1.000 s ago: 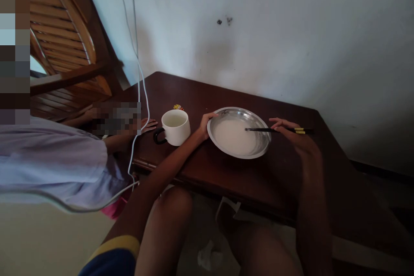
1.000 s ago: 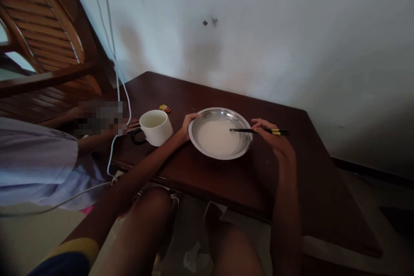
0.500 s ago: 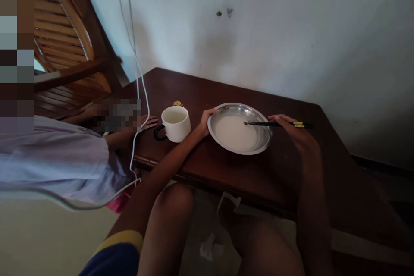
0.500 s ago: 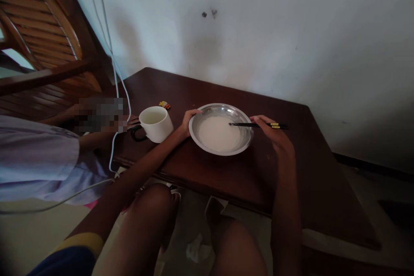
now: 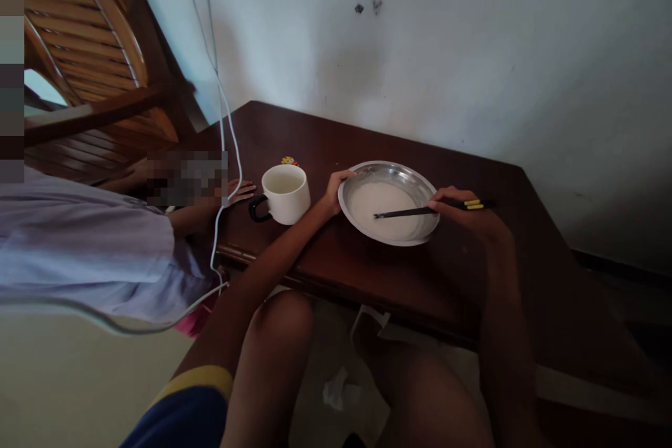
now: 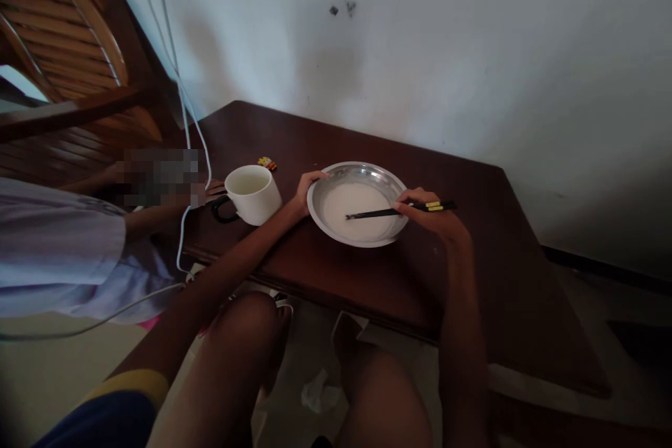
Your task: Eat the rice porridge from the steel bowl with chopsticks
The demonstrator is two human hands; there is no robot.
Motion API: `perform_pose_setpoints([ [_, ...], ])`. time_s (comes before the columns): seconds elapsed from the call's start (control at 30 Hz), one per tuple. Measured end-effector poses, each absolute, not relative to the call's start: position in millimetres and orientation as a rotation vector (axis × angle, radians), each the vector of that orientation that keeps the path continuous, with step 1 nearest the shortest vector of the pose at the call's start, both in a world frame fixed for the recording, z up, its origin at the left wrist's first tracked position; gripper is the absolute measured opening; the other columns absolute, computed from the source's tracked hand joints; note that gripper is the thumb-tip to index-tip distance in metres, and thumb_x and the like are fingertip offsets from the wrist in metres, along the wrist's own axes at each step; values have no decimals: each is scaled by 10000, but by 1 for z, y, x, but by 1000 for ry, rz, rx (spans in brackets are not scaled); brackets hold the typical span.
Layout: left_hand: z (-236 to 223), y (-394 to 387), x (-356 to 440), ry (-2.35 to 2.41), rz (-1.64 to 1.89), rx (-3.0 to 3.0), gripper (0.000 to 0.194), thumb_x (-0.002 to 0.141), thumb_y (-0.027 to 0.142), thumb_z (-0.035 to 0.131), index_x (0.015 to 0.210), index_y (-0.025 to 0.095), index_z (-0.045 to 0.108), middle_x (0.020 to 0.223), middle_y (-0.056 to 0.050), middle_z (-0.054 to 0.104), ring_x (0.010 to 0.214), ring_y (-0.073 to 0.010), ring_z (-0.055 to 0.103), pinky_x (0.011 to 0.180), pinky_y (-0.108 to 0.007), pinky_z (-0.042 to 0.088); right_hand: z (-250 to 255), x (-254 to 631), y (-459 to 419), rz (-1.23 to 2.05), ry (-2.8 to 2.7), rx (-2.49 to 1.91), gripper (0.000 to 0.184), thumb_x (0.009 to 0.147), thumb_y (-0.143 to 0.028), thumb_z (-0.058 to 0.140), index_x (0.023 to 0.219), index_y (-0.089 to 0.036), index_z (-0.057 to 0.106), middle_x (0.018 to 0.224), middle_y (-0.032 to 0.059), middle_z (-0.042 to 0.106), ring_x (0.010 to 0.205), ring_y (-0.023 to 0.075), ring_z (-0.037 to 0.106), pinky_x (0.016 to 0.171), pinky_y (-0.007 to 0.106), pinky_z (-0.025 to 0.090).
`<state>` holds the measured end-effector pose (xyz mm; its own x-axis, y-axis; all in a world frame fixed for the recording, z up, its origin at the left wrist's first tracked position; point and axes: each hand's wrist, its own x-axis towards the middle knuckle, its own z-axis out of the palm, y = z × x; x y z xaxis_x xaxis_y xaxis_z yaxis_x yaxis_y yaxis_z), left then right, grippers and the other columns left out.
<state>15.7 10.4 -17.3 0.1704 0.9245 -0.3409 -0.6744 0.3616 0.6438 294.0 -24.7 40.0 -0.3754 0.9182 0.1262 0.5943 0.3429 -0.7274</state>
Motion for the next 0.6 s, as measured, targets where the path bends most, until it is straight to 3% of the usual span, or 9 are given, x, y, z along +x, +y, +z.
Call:
perform_pose_setpoints([
  [0.2, -21, 13, 14, 778, 1153, 418, 244, 747, 186, 548, 924, 119, 702, 693, -49, 720, 710, -210, 671, 805, -327, 529, 22, 282, -10, 622, -1964, -1358, 364, 837, -564, 598, 695, -231, 629, 727, 29, 657, 768, 201, 566, 790, 369, 428],
  [0.6, -22, 14, 15, 817, 1157, 450, 223, 787, 193, 517, 881, 122, 706, 648, -52, 704, 712, -221, 677, 744, -311, 532, 36, 318, -12, 841, -1696, -1353, 368, 743, -524, 668, 522, -240, 591, 565, 15, 538, 631, 179, 521, 664, 348, 428],
])
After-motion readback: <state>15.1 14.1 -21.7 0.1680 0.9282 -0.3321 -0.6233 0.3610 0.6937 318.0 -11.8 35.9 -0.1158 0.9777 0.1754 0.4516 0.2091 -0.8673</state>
